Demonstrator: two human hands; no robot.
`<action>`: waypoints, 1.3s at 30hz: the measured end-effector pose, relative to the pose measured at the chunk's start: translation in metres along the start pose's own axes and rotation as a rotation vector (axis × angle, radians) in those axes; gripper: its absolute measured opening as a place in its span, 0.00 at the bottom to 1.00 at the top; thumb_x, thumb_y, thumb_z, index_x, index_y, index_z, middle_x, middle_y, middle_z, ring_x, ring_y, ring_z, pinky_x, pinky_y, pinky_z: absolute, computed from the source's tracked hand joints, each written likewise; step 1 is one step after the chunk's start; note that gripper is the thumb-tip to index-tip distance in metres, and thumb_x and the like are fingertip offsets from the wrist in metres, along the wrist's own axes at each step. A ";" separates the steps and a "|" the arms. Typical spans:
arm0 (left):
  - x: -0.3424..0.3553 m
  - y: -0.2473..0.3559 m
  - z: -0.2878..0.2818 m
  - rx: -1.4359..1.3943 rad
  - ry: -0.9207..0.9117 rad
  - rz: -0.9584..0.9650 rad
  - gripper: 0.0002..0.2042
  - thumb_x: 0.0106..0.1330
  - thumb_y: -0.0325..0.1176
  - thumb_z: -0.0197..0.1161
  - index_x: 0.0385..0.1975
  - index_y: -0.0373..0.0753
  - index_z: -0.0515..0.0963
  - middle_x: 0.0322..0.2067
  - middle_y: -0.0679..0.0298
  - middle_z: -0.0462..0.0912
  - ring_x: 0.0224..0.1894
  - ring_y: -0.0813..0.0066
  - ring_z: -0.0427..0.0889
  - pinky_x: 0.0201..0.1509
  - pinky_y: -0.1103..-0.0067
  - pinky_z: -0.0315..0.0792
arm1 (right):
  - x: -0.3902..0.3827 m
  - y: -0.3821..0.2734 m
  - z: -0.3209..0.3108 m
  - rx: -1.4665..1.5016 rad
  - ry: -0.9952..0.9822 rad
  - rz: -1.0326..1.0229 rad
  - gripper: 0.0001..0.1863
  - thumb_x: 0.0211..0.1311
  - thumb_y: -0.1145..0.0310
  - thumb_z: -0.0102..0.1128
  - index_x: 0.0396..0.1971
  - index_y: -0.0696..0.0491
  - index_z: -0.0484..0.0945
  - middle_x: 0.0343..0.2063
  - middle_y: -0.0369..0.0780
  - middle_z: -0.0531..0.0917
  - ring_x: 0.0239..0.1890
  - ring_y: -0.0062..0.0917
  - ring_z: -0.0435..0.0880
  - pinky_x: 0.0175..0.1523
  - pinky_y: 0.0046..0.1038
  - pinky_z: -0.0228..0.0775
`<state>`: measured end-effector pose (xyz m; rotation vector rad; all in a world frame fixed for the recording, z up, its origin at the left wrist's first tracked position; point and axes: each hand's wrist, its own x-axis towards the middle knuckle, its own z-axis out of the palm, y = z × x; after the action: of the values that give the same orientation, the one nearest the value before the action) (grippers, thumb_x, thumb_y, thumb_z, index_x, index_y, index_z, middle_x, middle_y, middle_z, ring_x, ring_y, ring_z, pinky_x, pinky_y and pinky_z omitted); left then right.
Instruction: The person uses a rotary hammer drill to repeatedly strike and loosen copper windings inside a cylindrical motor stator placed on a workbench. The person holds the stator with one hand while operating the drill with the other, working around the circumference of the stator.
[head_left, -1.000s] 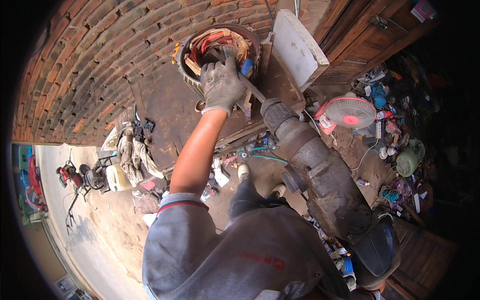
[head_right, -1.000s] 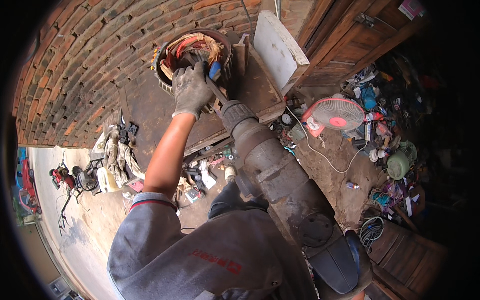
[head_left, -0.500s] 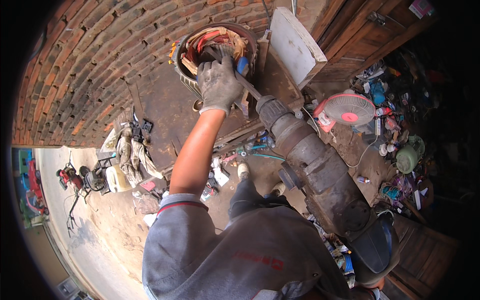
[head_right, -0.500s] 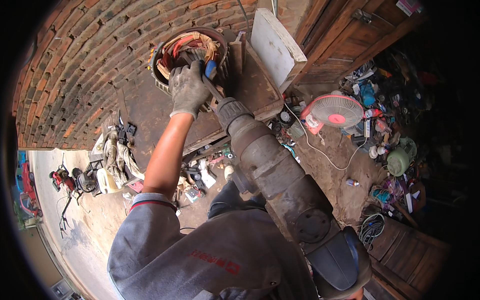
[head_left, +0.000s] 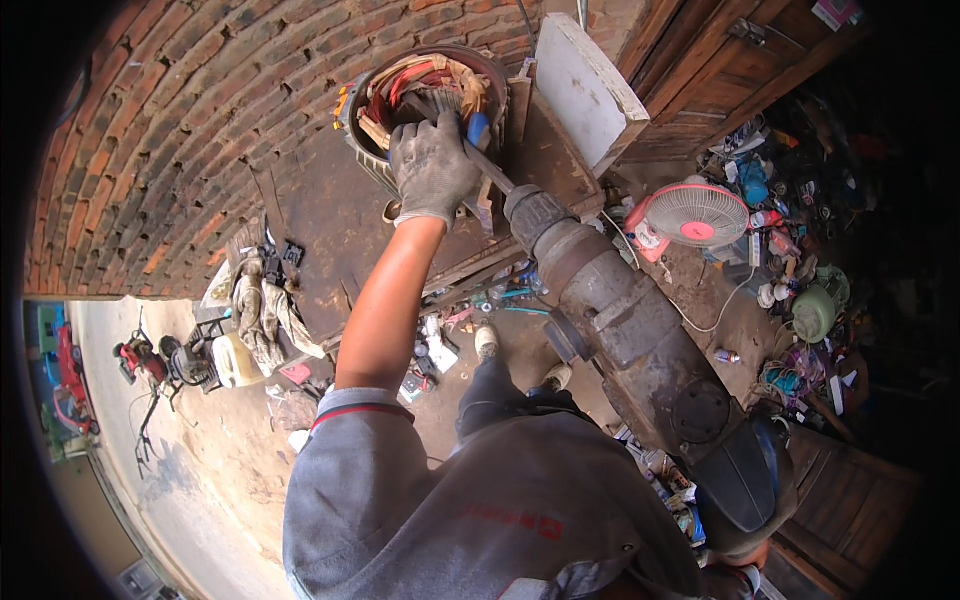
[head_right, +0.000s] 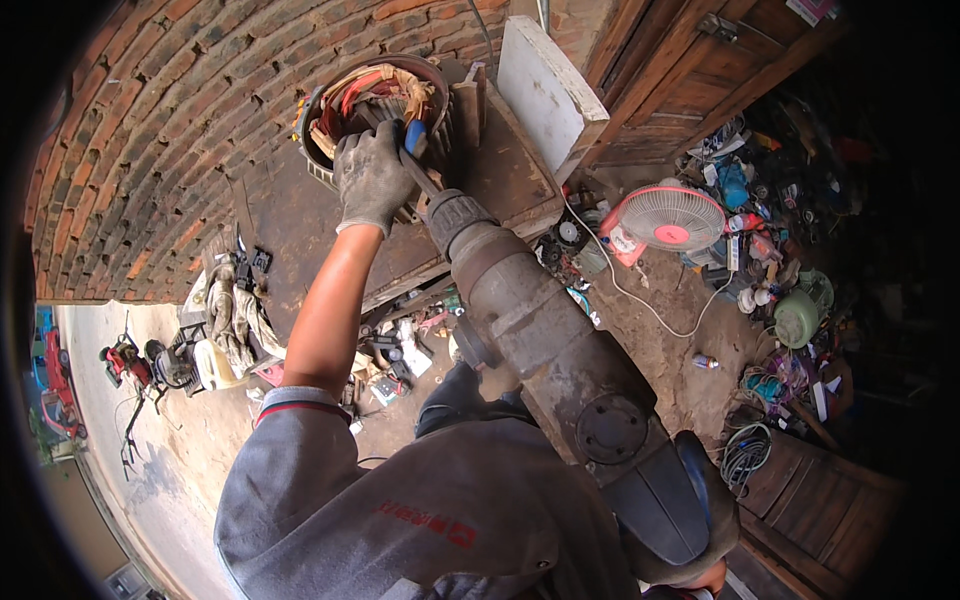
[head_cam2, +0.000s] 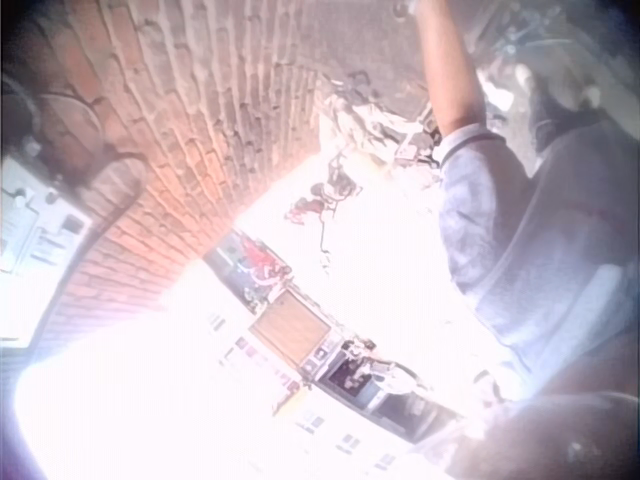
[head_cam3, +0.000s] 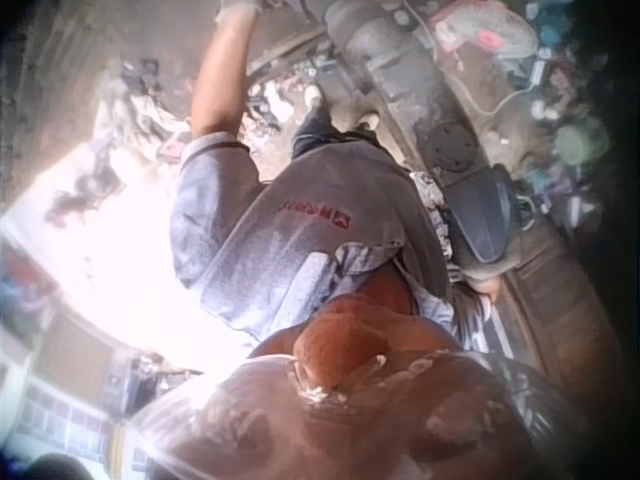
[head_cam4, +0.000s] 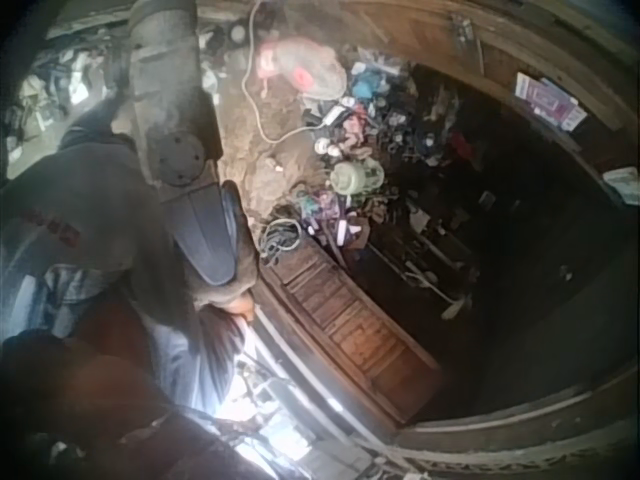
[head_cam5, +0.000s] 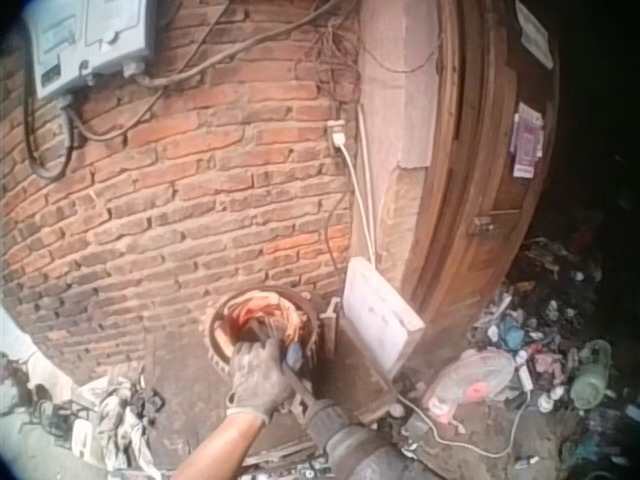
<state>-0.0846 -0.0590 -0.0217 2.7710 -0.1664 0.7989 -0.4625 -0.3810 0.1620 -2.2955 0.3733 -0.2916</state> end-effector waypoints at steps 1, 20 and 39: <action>-0.001 -0.001 0.002 -0.014 0.012 0.000 0.19 0.70 0.51 0.61 0.42 0.41 0.85 0.33 0.50 0.86 0.43 0.47 0.84 0.57 0.58 0.71 | 0.000 -0.002 0.003 -0.029 0.003 -0.040 0.33 0.56 0.77 0.76 0.64 0.63 0.76 0.54 0.46 0.87 0.54 0.31 0.87 0.59 0.35 0.80; 0.001 -0.002 0.006 -0.017 0.051 -0.003 0.22 0.70 0.56 0.59 0.39 0.40 0.84 0.31 0.49 0.86 0.42 0.47 0.85 0.58 0.57 0.70 | 0.010 -0.013 0.005 0.116 -0.102 -0.099 0.38 0.52 0.78 0.78 0.65 0.64 0.74 0.57 0.47 0.85 0.57 0.31 0.86 0.63 0.36 0.78; 0.000 0.001 -0.001 -0.069 0.034 -0.035 0.23 0.64 0.56 0.64 0.41 0.41 0.85 0.32 0.50 0.88 0.42 0.49 0.86 0.59 0.60 0.72 | -0.020 0.012 -0.059 -0.108 0.104 0.003 0.35 0.51 0.68 0.73 0.62 0.63 0.78 0.53 0.46 0.87 0.55 0.29 0.86 0.62 0.33 0.77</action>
<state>-0.0851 -0.0594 -0.0210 2.6868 -0.1353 0.8153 -0.5023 -0.4205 0.1909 -2.3914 0.4557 -0.3990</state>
